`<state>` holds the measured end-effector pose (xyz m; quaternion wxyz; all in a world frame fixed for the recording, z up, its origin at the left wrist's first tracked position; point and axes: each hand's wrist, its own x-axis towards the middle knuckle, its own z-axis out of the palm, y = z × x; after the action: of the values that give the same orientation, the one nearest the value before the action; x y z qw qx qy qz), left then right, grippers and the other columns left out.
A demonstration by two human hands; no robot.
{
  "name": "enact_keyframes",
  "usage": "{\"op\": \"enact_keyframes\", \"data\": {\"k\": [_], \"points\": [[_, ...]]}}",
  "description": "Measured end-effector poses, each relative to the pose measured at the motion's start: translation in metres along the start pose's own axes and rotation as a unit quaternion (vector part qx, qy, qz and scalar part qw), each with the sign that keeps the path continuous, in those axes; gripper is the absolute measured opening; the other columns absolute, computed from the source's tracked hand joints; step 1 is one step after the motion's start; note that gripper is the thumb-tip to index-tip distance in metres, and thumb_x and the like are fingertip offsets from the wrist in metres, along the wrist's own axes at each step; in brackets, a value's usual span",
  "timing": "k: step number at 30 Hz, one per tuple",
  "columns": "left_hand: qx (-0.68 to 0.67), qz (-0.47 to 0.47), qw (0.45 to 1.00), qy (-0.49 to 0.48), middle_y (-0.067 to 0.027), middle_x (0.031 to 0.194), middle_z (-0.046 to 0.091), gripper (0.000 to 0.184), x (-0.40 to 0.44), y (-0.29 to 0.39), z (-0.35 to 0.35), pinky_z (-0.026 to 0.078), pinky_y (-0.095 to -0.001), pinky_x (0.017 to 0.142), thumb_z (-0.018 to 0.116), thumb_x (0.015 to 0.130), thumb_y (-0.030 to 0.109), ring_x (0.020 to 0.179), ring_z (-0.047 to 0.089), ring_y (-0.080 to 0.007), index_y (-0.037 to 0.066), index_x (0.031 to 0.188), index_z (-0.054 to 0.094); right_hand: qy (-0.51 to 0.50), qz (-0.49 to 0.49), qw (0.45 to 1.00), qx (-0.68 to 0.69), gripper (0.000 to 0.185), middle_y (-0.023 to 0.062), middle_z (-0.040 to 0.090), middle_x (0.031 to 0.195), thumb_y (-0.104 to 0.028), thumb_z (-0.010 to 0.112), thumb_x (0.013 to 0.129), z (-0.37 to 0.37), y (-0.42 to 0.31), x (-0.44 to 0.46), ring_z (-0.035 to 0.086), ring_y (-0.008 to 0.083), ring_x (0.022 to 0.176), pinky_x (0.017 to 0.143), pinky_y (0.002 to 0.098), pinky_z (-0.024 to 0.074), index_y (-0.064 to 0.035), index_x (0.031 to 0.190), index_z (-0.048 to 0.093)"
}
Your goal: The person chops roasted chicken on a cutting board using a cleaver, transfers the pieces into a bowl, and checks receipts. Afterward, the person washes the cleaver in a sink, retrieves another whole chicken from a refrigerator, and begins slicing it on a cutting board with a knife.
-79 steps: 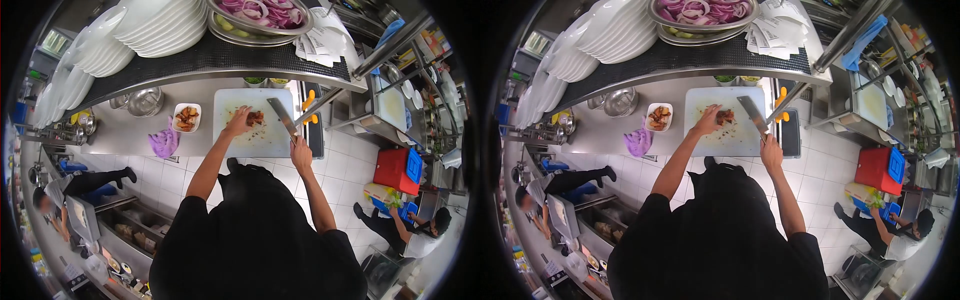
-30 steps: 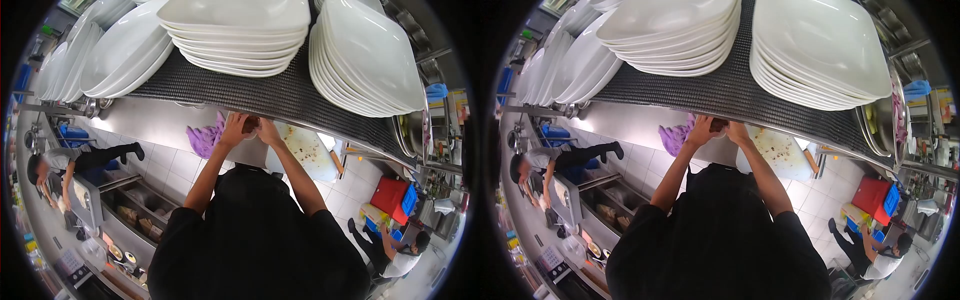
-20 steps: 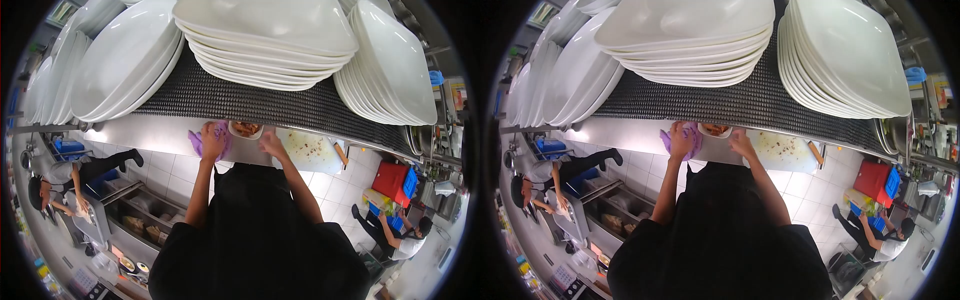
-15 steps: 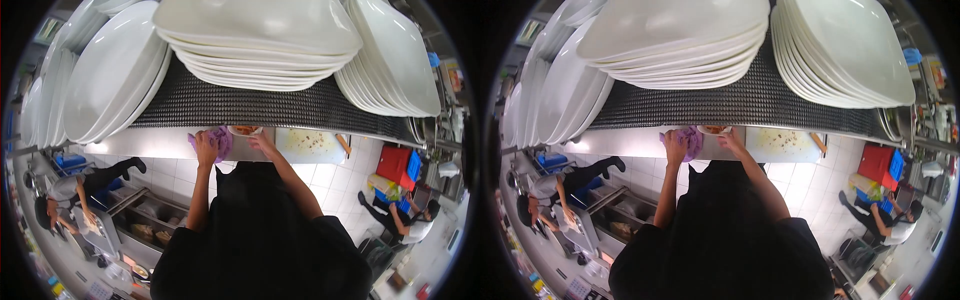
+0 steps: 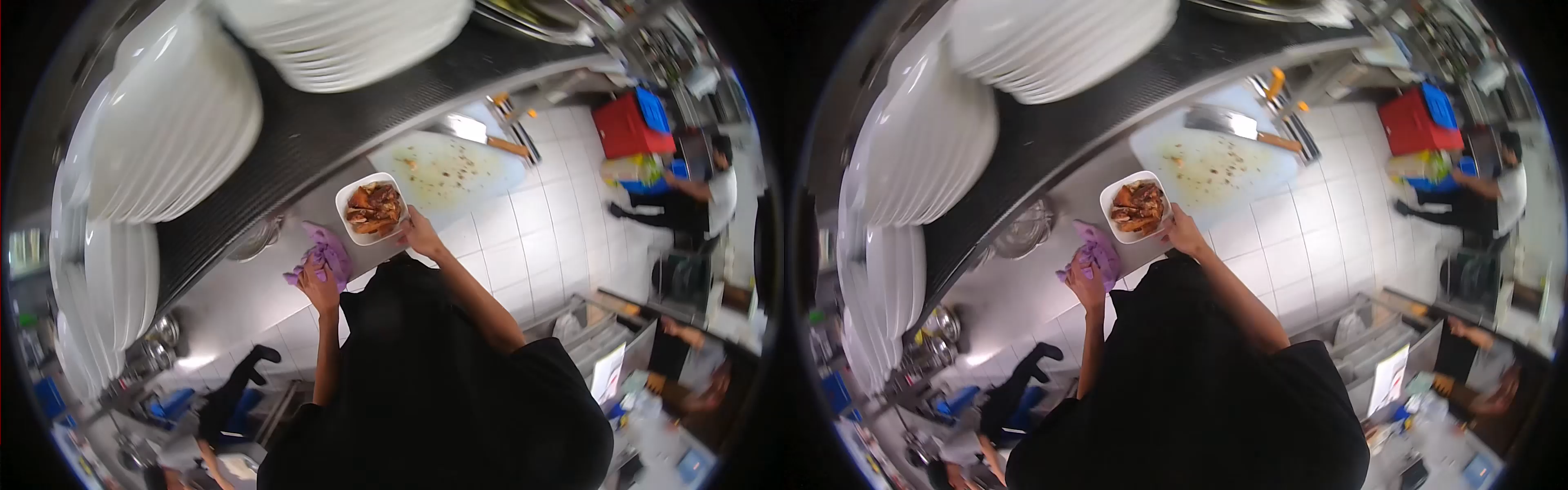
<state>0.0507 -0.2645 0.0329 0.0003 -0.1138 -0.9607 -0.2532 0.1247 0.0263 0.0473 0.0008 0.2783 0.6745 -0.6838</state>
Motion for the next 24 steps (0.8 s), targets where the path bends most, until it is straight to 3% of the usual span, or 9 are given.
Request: {"op": "enact_keyframes", "data": {"k": [4, 7, 8, 11, 13, 15, 16, 19, 24], "points": [[-0.094, 0.127, 0.986, -0.045, -0.0172, 0.124, 0.063, 0.062, 0.000, 0.029, 0.005, 0.038, -0.0514, 0.106, 0.073, 0.084, 0.014, 0.118, 0.055, -0.0377, 0.006, 0.142, 0.052, 0.069, 0.006, 0.997, 0.033, 0.039, 0.0228, 0.069, 0.098, -0.006, 0.043, 0.096, -0.061, -0.003, -0.068, 0.074, 0.0266, 0.067, 0.067, 0.0378, 0.0619, 0.0057, 0.133, 0.044], [-0.062, 0.251, 0.964, -0.062, -0.0203, 0.130, 0.059, 0.060, 0.000, 0.054, -0.005, 0.038, -0.0511, 0.108, 0.070, 0.086, 0.013, 0.125, 0.051, -0.0400, 0.005, 0.142, 0.051, 0.154, -0.021, 0.985, 0.070, 0.039, 0.0218, 0.069, 0.095, -0.005, 0.042, 0.095, -0.082, 0.028, -0.137, 0.074, 0.0265, 0.067, 0.067, 0.0385, 0.0621, 0.0047, 0.133, 0.044], [-0.052, 0.275, 0.957, -0.073, -0.0214, 0.134, 0.055, 0.060, -0.002, 0.057, -0.007, 0.036, -0.0517, 0.109, 0.069, 0.086, 0.012, 0.129, 0.049, -0.0404, 0.006, 0.142, 0.051, 0.181, -0.004, 0.981, 0.069, 0.040, 0.0194, 0.066, 0.099, -0.004, 0.042, 0.095, -0.087, 0.021, -0.170, 0.072, 0.0227, 0.070, 0.068, 0.0359, 0.0623, 0.0034, 0.134, 0.046], [-0.015, 0.356, 0.929, -0.098, -0.0213, 0.142, 0.049, 0.058, -0.010, 0.079, -0.014, 0.032, -0.0533, 0.113, 0.066, 0.085, 0.010, 0.136, 0.044, -0.0398, 0.007, 0.142, 0.052, 0.279, 0.029, 0.955, 0.099, 0.038, 0.0221, 0.068, 0.092, -0.007, 0.040, 0.095, -0.085, 0.059, -0.258, 0.074, 0.0259, 0.068, 0.067, 0.0391, 0.0619, 0.0023, 0.132, 0.045], [-0.001, 0.401, 0.909, -0.114, -0.0197, 0.145, 0.046, 0.058, -0.024, 0.085, -0.018, 0.031, -0.0541, 0.113, 0.066, 0.085, 0.009, 0.137, 0.042, -0.0389, 0.008, 0.141, 0.052, 0.354, 0.056, 0.920, 0.157, 0.038, 0.0234, 0.068, 0.098, -0.007, 0.041, 0.095, -0.066, 0.070, -0.328, 0.074, 0.0265, 0.068, 0.066, 0.0387, 0.0618, 0.0036, 0.131, 0.045], [-0.018, 0.441, 0.886, -0.142, -0.0177, 0.147, 0.045, 0.057, -0.033, 0.098, 0.004, 0.030, -0.0549, 0.114, 0.065, 0.084, 0.009, 0.138, 0.041, -0.0383, 0.009, 0.140, 0.053, 0.452, 0.048, 0.865, 0.212, 0.038, 0.0243, 0.067, 0.102, -0.008, 0.042, 0.094, -0.040, 0.111, -0.380, 0.074, 0.0270, 0.068, 0.066, 0.0382, 0.0616, 0.0044, 0.131, 0.045], [-0.034, 0.464, 0.871, -0.159, -0.0174, 0.147, 0.045, 0.057, -0.040, 0.106, 0.015, 0.030, -0.0548, 0.114, 0.065, 0.084, 0.009, 0.138, 0.041, -0.0382, 0.009, 0.140, 0.054, 0.484, 0.066, 0.838, 0.242, 0.041, 0.0236, 0.065, 0.112, -0.007, 0.043, 0.094, -0.024, 0.123, -0.409, 0.075, 0.0263, 0.076, 0.066, 0.0376, 0.0626, 0.0046, 0.133, 0.044], [-0.046, 0.535, 0.818, -0.205, -0.0164, 0.147, 0.045, 0.056, -0.074, 0.145, 0.027, 0.030, -0.0544, 0.113, 0.064, 0.084, 0.009, 0.137, 0.041, -0.0380, 0.010, 0.139, 0.055, 0.618, 0.057, 0.700, 0.353, 0.044, 0.0186, 0.061, 0.118, -0.005, 0.041, 0.096, 0.028, 0.141, -0.487, 0.070, 0.0228, 0.085, 0.070, 0.0352, 0.0644, 0.0039, 0.139, 0.042], [-0.045, 0.607, 0.732, -0.306, -0.0141, 0.147, 0.046, 0.053, -0.133, 0.181, 0.060, 0.031, -0.0540, 0.111, 0.061, 0.085, 0.013, 0.135, 0.042, -0.0375, 0.013, 0.137, 0.057, 0.803, 0.037, 0.428, 0.414, 0.041, 0.0177, 0.062, 0.125, -0.004, 0.039, 0.098, 0.154, 0.220, -0.569, 0.073, 0.0268, 0.089, 0.068, 0.0341, 0.0645, 0.0005, 0.139, 0.042]]}}
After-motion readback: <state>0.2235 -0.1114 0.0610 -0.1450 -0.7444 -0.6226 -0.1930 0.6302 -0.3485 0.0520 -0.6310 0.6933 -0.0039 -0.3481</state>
